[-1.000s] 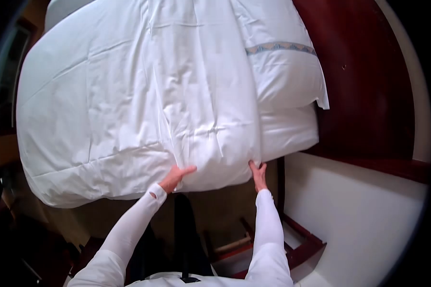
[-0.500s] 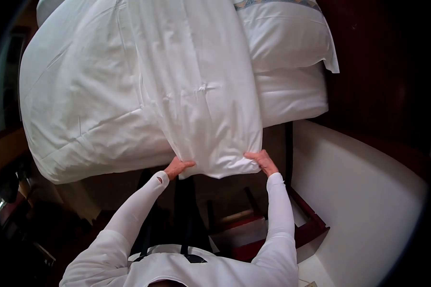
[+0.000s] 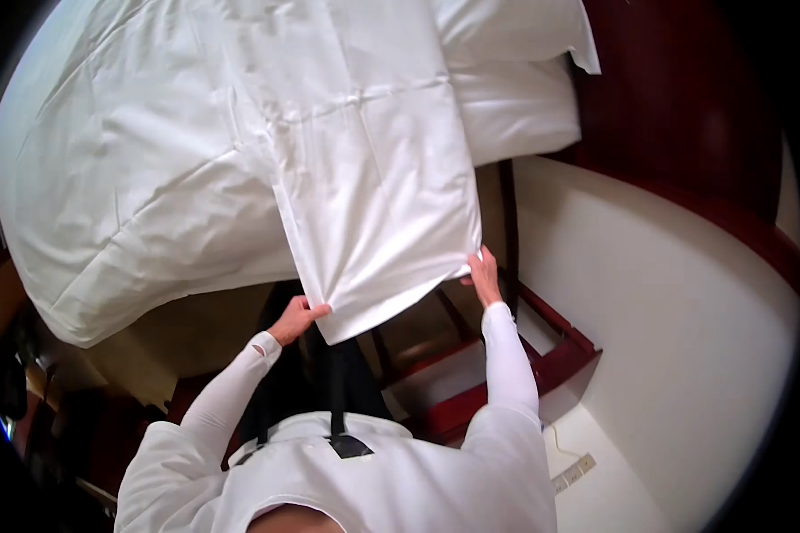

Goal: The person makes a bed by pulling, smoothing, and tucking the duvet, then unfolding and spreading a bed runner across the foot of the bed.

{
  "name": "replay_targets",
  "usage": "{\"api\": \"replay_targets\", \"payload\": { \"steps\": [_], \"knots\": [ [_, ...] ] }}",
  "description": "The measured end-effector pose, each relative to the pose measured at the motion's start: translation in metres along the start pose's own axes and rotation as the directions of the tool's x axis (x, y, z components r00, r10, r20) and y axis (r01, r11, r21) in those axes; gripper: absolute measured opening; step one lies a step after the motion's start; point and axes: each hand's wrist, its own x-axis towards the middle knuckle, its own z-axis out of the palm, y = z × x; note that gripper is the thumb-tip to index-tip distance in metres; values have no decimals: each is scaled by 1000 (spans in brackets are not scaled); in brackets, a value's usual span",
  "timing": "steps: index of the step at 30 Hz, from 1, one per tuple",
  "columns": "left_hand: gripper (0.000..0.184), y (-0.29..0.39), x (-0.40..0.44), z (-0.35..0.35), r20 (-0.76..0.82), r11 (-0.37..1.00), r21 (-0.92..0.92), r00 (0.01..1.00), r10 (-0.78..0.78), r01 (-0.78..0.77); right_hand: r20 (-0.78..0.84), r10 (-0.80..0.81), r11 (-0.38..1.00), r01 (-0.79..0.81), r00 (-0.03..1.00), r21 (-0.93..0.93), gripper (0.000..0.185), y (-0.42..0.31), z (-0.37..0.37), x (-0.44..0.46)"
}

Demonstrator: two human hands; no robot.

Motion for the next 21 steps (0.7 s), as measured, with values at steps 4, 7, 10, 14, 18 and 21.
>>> {"api": "replay_targets", "payload": {
  "steps": [4, 7, 10, 14, 18, 21],
  "knots": [
    [30, 5, -14, 1, 30, 999, -25, 998, 48, -47, -150, 138, 952, -90, 979, 291, 22, 63, -2, 41],
    [29, 11, -19, 3, 52, 998, -3, 997, 61, -61, -80, -65, 998, 64, 995, -11, 19, 81, -10, 20],
    [29, 6, -18, 5, 6, 997, 6, 997, 73, -73, -90, -167, 957, 139, 982, -253, 32, 73, 8, -8],
    [29, -4, -18, 12, -162, 993, -69, 983, 84, -96, 300, 81, 780, -248, 951, 574, 28, 72, 25, 28],
    [30, -21, -1, 18, -242, 992, -114, 970, 32, -61, 266, 438, 655, -508, 859, 560, 27, 90, 8, 47],
    [36, -22, 9, 33, -307, 971, -232, 952, -22, -52, 221, 598, 481, -566, 770, 670, 15, 101, -3, 61]
  ]
}}
